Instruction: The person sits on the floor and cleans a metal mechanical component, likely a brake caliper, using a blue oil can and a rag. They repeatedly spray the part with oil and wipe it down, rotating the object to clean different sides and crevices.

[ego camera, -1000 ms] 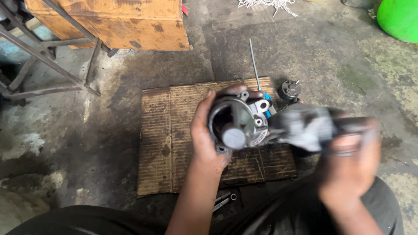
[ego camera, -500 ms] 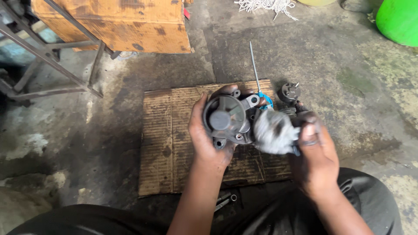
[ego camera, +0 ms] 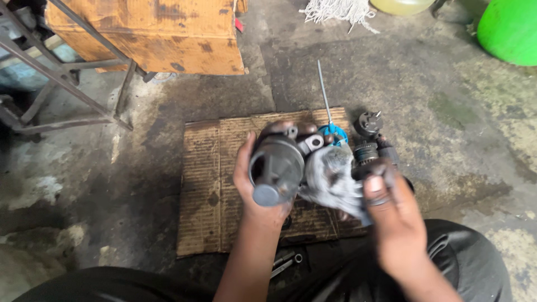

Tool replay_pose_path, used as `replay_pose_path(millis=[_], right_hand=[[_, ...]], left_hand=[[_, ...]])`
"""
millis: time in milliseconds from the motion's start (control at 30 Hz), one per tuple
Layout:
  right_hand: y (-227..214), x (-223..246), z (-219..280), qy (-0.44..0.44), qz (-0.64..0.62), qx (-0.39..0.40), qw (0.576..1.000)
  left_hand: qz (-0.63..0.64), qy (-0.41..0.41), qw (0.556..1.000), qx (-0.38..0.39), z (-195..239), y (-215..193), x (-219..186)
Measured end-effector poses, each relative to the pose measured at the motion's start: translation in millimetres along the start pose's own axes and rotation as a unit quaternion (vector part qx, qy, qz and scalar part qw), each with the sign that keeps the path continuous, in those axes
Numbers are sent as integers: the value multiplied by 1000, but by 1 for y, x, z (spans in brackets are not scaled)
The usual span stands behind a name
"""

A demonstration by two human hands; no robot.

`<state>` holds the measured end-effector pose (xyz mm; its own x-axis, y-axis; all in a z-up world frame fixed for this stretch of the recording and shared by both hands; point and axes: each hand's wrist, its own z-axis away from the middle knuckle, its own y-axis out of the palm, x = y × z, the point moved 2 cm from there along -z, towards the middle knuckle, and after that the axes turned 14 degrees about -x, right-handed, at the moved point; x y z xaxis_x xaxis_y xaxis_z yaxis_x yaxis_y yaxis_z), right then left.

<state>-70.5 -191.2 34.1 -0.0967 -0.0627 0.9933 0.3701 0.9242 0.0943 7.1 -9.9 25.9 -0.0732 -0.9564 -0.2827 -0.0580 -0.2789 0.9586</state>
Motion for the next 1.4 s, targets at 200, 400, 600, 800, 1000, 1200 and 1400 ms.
replay_pose_path(millis=[200, 400, 600, 800, 1000, 1200, 1400], right_hand=[[-9, -5, 15, -158, 174, 32, 971], [23, 27, 5, -218, 191, 125, 949], [18, 14, 7, -200, 200, 130, 950], [13, -3, 16, -184, 202, 184, 944], [18, -43, 28, -209, 175, 263, 925], [-7, -17, 37, -335, -14, -190, 923], [-20, 24, -1, -116, -99, -223, 963]], left_hand=[[24, -37, 995, 89, -4, 8, 2], [-10, -50, 996, 73, 2, 10, 5], [-5, -16, 996, 82, 4, 4, 9], [113, 7, 991, 73, -7, -3, 7], [91, 79, 987, 107, -10, -16, -6], [69, 81, 992, -72, -19, -37, -19], [151, -6, 982, 114, -11, -30, -25]])
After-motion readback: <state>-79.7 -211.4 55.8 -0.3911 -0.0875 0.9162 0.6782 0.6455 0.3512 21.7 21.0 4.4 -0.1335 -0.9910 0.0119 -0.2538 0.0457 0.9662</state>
